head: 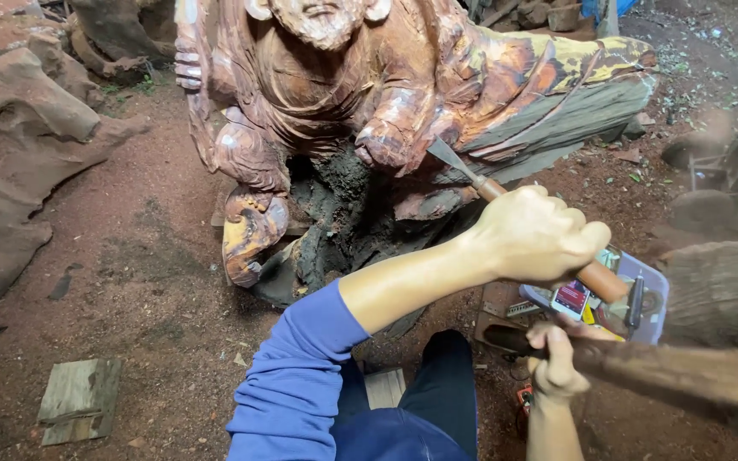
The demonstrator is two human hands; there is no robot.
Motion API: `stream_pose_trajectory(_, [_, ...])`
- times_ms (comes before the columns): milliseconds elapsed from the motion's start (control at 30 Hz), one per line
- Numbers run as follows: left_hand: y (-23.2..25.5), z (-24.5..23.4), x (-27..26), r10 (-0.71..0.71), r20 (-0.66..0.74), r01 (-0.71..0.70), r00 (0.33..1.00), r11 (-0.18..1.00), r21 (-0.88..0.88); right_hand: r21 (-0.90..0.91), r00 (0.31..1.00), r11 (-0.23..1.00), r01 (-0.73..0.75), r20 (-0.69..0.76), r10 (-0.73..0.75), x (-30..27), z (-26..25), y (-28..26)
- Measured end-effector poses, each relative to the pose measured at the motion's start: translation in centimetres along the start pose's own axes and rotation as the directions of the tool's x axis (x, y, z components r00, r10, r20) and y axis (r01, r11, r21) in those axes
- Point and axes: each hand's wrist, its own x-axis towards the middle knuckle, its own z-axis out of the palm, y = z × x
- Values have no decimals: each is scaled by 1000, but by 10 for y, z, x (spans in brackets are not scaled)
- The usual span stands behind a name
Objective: Carving a large wooden statue using a manual chisel and mallet in a workshop.
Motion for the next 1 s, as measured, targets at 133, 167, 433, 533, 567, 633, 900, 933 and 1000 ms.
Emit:
stream_pose_trajectory(133, [0,-25,-2,29,-13,-29,1000,999,-45,-72,932,944,323,195,-304,16,10,-31])
stream_pose_trajectory(167, [-3,-29,-3,31,-15,-31,999,999,-45,-72,932,943,325,194,-307,19,10,-36])
stream_pose_trajectory(433, [-4,-38,-8,80,-25,-81,996,995,-58,-503,958,830,241,258,-122,18,28,-70])
stream_pose_trajectory(533, [-35,-35,-18,73,-41,-71,997,997,33,-584,995,811,39,96,21,10,9,-44])
stream_pose_trajectory(567, [-29,-26,-24,83,-49,-81,995,996,40,-579,995,814,51,96,6,9,0,-38])
stream_pose_trajectory(633, [-15,-5,-39,118,-212,-99,970,990,101,-578,986,812,86,165,13,-4,-10,-32])
stream_pose_trajectory(900, [44,-31,-157,-409,511,479,756,878,-6,-696,923,695,-179,126,363,-101,-77,42])
stream_pose_trajectory(933, [40,-28,-183,-528,619,647,581,761,43,-748,785,463,-475,-123,608,-122,-96,58])
stream_pose_trajectory(1000, [49,-14,-250,-642,649,773,407,621,129,-816,640,267,-513,-155,753,-140,-106,52])
